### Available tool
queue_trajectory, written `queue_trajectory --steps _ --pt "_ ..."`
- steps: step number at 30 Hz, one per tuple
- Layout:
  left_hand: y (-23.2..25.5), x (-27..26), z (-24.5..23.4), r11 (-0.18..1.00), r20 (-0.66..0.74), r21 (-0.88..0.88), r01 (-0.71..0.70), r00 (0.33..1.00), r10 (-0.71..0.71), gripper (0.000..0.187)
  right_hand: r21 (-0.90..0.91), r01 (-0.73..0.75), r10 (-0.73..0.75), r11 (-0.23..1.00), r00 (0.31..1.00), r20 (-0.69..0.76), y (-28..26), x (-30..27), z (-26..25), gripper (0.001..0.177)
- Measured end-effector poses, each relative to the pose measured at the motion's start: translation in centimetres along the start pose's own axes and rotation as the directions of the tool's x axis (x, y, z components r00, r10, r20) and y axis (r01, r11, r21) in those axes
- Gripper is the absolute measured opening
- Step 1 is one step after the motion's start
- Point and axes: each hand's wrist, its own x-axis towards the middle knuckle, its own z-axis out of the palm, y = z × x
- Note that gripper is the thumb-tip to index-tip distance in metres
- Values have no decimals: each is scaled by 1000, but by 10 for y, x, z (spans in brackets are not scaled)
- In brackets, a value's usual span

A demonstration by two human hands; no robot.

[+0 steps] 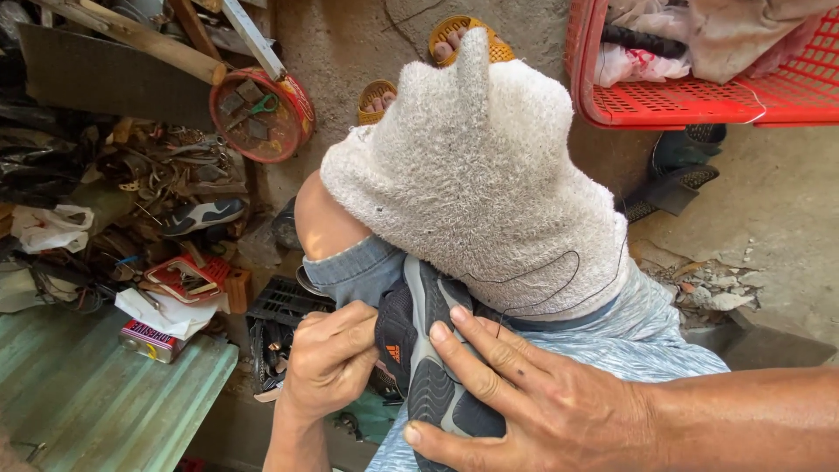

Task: Hand-stitching a black sandal to repair it using a needle and thread in a workshop.

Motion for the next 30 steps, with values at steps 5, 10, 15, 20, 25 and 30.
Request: queue_trajectory --steps 5,10,15,20,25,30 --pt "7 12 -4 999 43 55 -2 999 0 17 7 19 -19 1000 1000 21 2 0 -5 33" --pt "10 18 2 996 21 82 -37 999 35 18 -32 47 -46 998 999 13 3 -6 1 39" --pt "3 -10 22 999 -112 8 -35 993 36 24 11 83 -84 996 995 47 12 -23 5 38" --pt "21 -21 43 881 -224 472 44 972 72 22 -658 -229 331 717 943 34 74 -104 -24 19" --pt "20 -23 62 838 -221 544 42 971 95 25 -481 -360 219 800 920 -325 44 -41 -34 20" --pt "13 -20 64 886 -261 463 26 959 108 26 -367 -156 62 917 965 -255 33 -11 4 16"
